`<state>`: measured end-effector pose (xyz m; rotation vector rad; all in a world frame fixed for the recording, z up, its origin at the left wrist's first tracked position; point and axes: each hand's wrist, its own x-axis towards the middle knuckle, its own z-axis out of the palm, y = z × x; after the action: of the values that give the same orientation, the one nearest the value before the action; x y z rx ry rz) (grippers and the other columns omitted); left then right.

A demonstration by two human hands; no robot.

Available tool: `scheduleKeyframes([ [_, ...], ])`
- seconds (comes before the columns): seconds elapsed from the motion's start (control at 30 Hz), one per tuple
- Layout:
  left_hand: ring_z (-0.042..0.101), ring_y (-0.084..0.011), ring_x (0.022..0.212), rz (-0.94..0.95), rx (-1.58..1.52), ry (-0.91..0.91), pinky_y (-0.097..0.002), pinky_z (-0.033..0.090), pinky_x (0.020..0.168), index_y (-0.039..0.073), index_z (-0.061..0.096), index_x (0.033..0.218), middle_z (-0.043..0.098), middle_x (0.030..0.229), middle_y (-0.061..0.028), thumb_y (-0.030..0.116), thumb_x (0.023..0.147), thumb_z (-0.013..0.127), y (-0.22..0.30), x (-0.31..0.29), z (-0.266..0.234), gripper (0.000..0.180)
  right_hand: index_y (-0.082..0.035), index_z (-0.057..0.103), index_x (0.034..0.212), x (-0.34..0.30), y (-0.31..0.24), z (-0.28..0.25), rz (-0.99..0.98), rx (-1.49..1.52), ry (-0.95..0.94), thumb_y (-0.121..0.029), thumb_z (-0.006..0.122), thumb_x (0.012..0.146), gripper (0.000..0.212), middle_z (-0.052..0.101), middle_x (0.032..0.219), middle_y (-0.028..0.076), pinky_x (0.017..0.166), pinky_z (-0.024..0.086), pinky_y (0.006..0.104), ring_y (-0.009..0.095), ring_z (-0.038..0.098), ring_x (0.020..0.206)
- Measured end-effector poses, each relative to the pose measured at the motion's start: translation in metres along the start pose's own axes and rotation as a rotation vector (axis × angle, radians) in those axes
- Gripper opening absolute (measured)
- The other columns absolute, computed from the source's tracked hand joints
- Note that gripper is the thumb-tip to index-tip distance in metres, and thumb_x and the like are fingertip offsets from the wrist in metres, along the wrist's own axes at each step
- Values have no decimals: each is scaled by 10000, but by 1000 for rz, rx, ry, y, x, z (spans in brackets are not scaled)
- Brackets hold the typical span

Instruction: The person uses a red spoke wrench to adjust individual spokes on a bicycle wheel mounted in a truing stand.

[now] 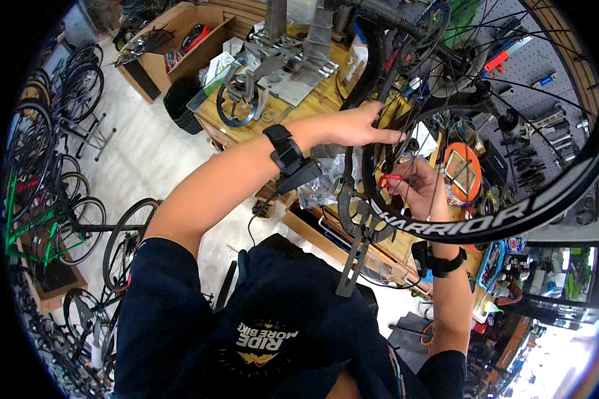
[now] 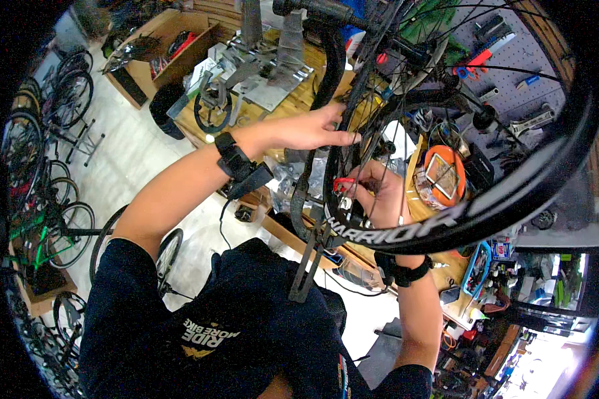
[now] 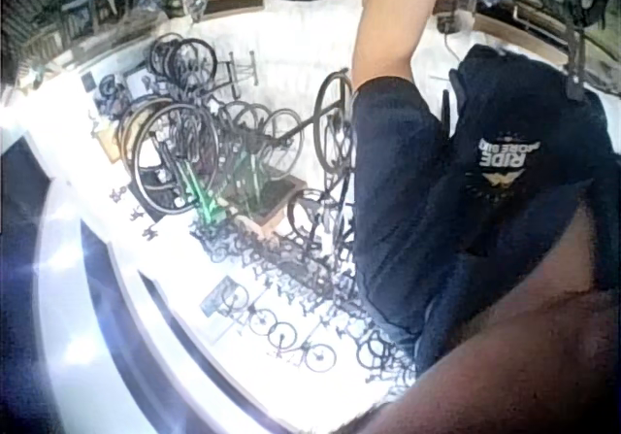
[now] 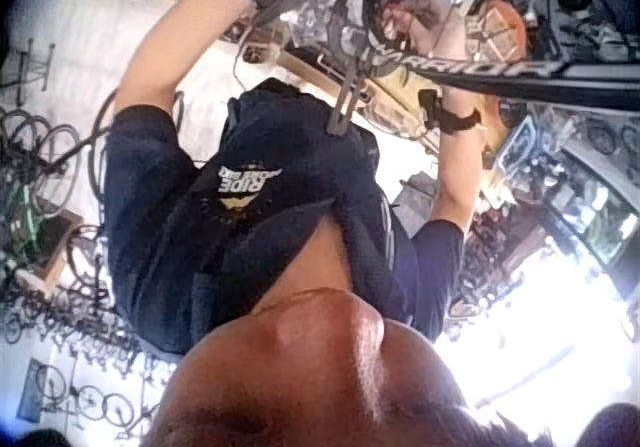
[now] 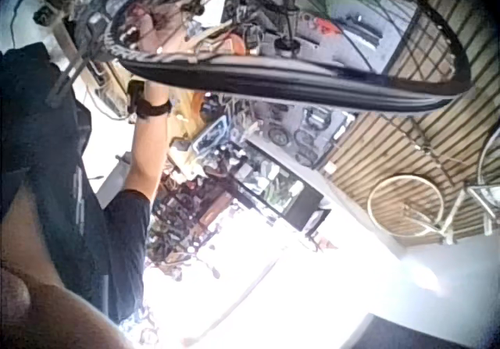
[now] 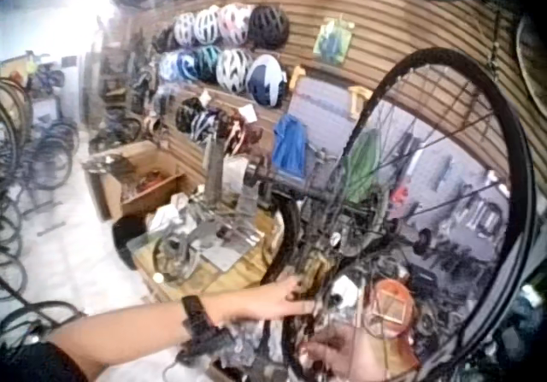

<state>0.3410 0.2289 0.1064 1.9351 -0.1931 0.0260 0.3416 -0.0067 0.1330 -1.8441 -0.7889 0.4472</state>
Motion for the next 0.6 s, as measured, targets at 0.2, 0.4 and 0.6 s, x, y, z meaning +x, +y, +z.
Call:
scheduleKeyframes([
  [0.2, 595, -192, 956, 23, -10, -201, -323, 489, 851, -40, 531, 1256, 650, 1093, -125, 445, 922, 676, -7, 23, 1, 606, 27, 597, 988, 3, -28, 17, 181, 25, 121, -38, 659, 926, 108, 657, 776, 48, 603, 493, 235, 96, 618, 677],
  [0.4, 622, -160, 961, 29, 35, -294, -313, 491, 799, -28, 506, 1257, 649, 1077, -68, 369, 952, 635, -15, 33, 1, 516, 30, 582, 928, -17, -13, 20, 117, 12, 252, 17, 671, 901, 94, 676, 811, 73, 613, 518, 244, 99, 633, 682],
  [0.6, 502, -172, 1235, -161, -526, -369, -294, 388, 1021, -62, 168, 1509, 478, 1356, -124, 483, 879, 695, 22, -1, -10, 985, 31, 602, 948, -4, -34, 22, 202, 69, 230, 11, 686, 891, 104, 661, 822, 55, 627, 510, 246, 97, 619, 693],
])
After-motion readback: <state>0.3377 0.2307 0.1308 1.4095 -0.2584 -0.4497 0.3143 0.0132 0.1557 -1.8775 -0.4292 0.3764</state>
